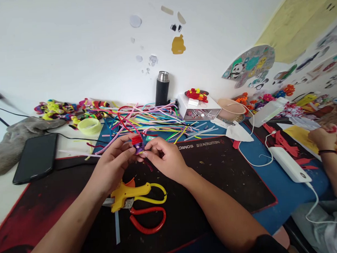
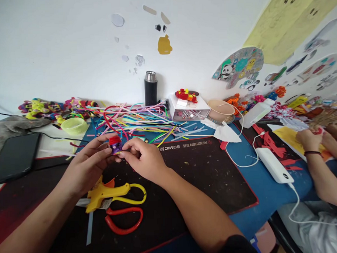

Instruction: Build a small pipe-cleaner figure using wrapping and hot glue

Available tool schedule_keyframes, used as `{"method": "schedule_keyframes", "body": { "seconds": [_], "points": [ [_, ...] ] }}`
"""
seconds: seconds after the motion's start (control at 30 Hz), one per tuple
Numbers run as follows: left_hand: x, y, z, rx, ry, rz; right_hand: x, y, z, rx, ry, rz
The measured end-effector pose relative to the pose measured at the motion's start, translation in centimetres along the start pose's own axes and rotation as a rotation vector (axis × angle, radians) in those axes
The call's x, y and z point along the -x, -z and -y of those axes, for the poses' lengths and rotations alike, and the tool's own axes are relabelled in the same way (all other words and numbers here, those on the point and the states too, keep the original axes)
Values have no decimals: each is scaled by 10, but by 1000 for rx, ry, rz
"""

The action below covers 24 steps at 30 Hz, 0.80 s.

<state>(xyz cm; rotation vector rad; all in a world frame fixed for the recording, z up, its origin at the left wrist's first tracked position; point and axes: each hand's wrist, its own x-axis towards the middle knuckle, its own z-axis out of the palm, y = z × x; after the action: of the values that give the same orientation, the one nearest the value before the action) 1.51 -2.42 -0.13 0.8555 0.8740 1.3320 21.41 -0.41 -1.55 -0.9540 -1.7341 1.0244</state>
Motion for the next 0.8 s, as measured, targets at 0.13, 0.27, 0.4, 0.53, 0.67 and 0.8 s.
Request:
{"method": "schedule_keyframes", "body": {
  "seconds": [0.13, 0.27, 0.4, 0.53, 0.67, 0.8],
  "points": [
    [0, 0, 1, -6, 1, -1, 0, 0, 1, 24, 4, 9],
    [-1, 0, 2, -20, -12, -14, 0, 1, 3, 33, 14, 10],
    [-1, 0, 2, -17, -8, -28, 0, 1, 4, 35, 17, 12],
    [-1, -1, 2, -8, 5, -43, 1, 2, 4, 33, 12, 17],
    [0, -1, 2, -11, 3, -49, 1, 2, 5, 41, 4, 18],
    [1, -1, 0, -14, 4, -36, 0, 2, 6, 45, -3, 23]
  ]
}}
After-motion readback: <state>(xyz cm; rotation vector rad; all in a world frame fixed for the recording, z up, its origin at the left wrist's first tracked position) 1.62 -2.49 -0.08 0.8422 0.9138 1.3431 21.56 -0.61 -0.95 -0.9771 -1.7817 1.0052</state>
